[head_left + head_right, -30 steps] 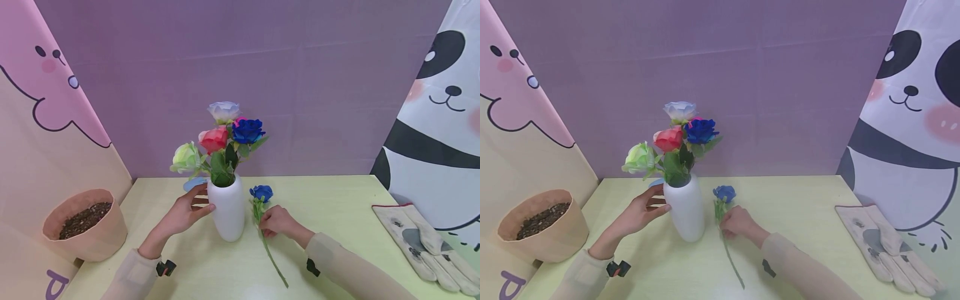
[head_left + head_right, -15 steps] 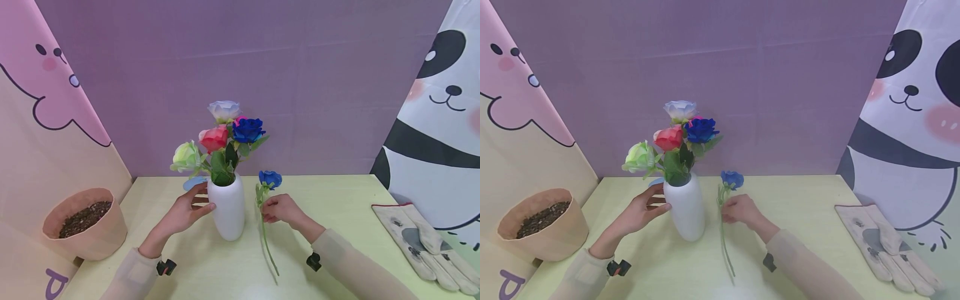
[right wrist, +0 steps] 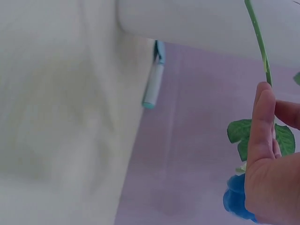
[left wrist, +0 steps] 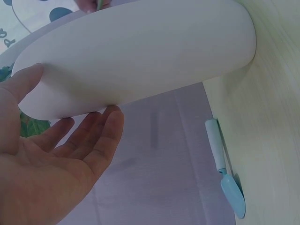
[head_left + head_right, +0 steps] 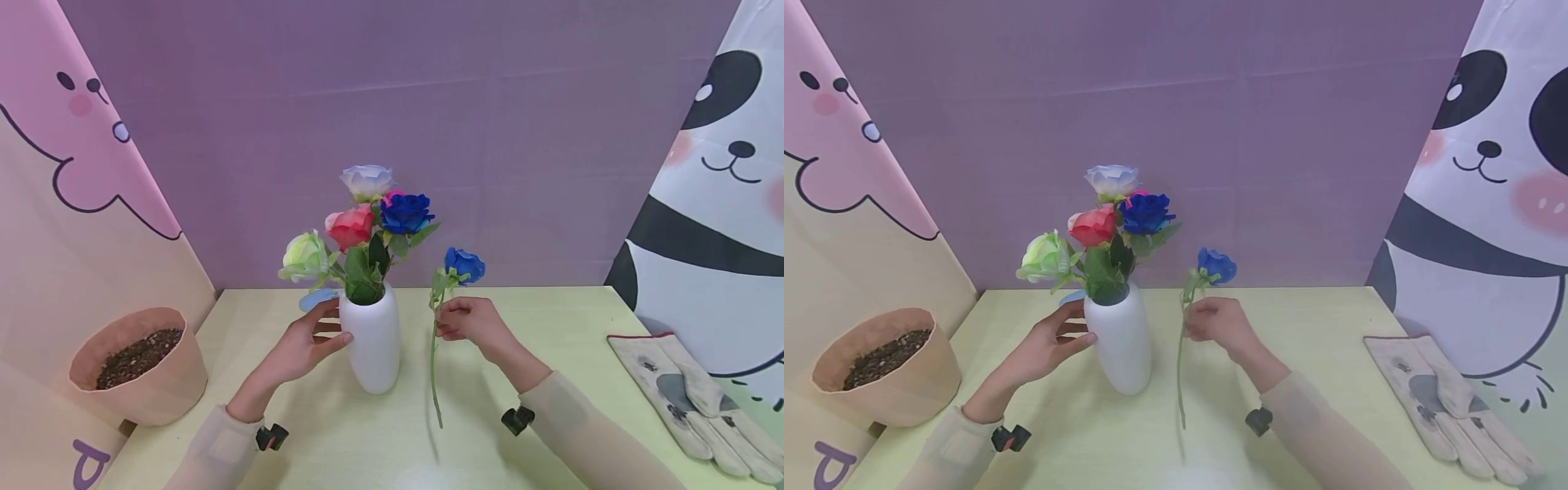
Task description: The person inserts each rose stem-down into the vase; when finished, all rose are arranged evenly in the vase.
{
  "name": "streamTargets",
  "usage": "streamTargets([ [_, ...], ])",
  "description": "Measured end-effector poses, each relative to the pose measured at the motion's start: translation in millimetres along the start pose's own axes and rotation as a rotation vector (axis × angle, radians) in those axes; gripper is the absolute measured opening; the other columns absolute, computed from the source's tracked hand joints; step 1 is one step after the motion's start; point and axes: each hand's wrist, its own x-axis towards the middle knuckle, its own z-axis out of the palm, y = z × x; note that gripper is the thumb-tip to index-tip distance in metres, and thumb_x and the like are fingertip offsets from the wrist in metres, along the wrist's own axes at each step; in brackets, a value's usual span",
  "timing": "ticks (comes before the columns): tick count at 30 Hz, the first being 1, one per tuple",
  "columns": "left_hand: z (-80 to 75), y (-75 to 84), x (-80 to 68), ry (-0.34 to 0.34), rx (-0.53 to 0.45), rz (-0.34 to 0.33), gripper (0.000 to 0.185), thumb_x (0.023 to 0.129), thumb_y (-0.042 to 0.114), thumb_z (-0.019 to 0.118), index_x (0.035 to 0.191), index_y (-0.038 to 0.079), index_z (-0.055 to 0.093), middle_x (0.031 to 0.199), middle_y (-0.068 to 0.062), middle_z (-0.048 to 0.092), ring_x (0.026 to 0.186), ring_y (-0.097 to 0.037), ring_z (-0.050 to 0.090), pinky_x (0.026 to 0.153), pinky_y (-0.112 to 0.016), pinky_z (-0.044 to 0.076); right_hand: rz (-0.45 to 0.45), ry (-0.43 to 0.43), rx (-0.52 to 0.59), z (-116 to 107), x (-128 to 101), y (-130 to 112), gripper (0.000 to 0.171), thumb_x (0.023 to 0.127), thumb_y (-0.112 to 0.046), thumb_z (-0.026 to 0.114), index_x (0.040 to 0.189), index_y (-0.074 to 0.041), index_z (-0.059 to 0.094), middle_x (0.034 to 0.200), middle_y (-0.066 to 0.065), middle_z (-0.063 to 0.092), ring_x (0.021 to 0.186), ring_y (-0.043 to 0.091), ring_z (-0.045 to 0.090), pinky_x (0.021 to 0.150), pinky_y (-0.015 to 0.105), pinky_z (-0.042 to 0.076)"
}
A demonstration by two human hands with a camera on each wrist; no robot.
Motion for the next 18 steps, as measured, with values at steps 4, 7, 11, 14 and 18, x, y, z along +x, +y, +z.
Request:
streamTargets([
  [4, -0.1, -0.1, 0.0, 0.000, 0.002, -0.002, 0.070, 0.092, 0.042, 0.071, 0.150, 0.024, 0.039, 0.142, -0.006, 0.053, 0.127, -0.033, 0.060, 0.101, -0.045, 0.055, -0.021, 0.026, 0.041, -3.5, -4.0, -9.1, 0.029, 0.098, -0.014, 0.063, 0.116, 0.009, 0.062, 0.098, 0.011, 0.074, 0.079, 0.015, 0.073, 0.079, 0.032, 0.063],
  [7, 0.0, -0.5, 0.2, -0.001, -0.004, -0.004, 0.070, 0.091, 0.042, 0.072, 0.150, 0.024, 0.038, 0.143, -0.006, 0.052, 0.128, -0.033, 0.059, 0.101, -0.044, 0.056, -0.040, 0.053, 0.073, -5.7, -6.2, -13.7, 0.028, 0.098, -0.013, 0.063, 0.116, 0.008, 0.063, 0.094, 0.006, 0.074, 0.079, 0.012, 0.073, 0.077, 0.028, 0.063],
  [11, 0.0, -0.9, 0.2, -0.004, -0.010, -0.005, 0.070, 0.091, 0.042, 0.072, 0.150, 0.024, 0.038, 0.143, -0.006, 0.052, 0.129, -0.036, 0.058, 0.100, -0.044, 0.057, -0.074, 0.082, 0.148, -9.4, -9.9, -21.8, 0.029, 0.098, -0.012, 0.063, 0.116, 0.010, 0.060, 0.088, -0.001, 0.073, 0.078, 0.010, 0.073, 0.077, 0.027, 0.063],
  [14, -0.1, -0.6, 0.0, -0.005, -0.008, -0.008, 0.070, 0.091, 0.043, 0.072, 0.150, 0.024, 0.039, 0.143, -0.006, 0.052, 0.129, -0.036, 0.058, 0.100, -0.044, 0.056, -0.087, 0.110, 0.196, -12.8, -13.0, -30.1, 0.031, 0.099, -0.013, 0.061, 0.119, 0.010, 0.057, 0.087, -0.005, 0.072, 0.078, 0.008, 0.073, 0.079, 0.025, 0.062],
  [18, -0.2, -0.3, -0.2, -0.003, -0.003, -0.007, 0.070, 0.091, 0.043, 0.072, 0.150, 0.023, 0.038, 0.143, -0.006, 0.052, 0.128, -0.035, 0.059, 0.101, -0.045, 0.056, -0.107, 0.149, 0.268, -16.6, -15.4, -40.0, 0.030, 0.101, -0.015, 0.060, 0.120, 0.007, 0.055, 0.087, -0.007, 0.072, 0.080, 0.006, 0.072, 0.080, 0.023, 0.062],
])
